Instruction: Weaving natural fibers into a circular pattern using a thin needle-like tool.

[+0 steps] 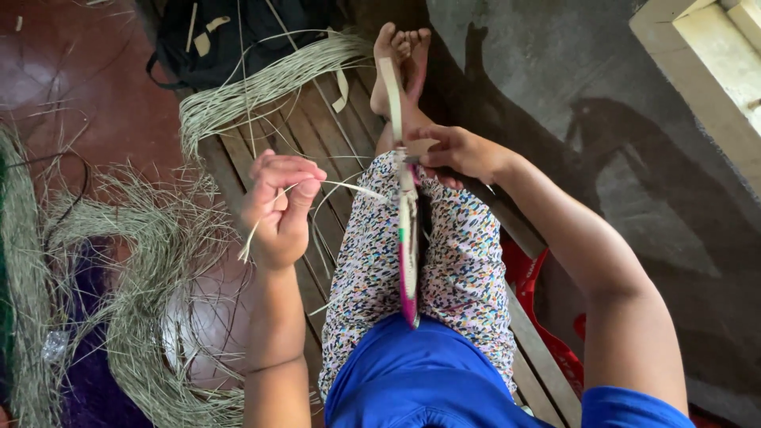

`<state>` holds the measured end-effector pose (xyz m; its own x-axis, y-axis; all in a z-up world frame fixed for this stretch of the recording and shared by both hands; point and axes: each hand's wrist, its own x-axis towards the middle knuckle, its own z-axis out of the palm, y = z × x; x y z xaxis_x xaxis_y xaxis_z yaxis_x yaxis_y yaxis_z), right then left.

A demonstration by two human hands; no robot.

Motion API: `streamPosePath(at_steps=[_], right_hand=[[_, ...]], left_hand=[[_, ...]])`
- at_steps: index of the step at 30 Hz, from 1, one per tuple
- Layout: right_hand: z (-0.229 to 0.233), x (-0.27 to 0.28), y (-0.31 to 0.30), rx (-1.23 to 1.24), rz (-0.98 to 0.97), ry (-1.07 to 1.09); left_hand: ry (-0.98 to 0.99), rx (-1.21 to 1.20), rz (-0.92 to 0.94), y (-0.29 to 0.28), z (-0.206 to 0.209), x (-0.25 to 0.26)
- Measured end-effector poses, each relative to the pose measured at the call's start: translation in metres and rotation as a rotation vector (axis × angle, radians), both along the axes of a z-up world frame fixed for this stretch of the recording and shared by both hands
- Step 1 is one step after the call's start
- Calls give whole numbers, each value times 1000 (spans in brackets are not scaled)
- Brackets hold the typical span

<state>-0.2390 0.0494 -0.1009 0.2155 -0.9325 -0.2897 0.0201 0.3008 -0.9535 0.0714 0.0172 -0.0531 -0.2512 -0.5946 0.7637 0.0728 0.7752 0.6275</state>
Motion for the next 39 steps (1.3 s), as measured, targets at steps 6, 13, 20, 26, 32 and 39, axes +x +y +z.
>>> streamPosePath(at_steps=[6,13,20,26,32,39], right_hand=[[-1,-2,46,-124,-9,26],[26,36,95,-355,-77,95],[38,-17,154,-387,-181,469],[-85,-153,260,69,-560,862],[-260,-233,359,355,-755,815],[-297,-183,304,454,-1244,189]], left_hand=[[-141,116,-136,19,9,-5],[-143,68,-290,54,-16,-68],[-36,236,-324,56,-31,-82],[42,348,-258,13,-48,-40],[-136,76,-41,-43,-49,-35],[-501,120,140,-59,-93,-75]])
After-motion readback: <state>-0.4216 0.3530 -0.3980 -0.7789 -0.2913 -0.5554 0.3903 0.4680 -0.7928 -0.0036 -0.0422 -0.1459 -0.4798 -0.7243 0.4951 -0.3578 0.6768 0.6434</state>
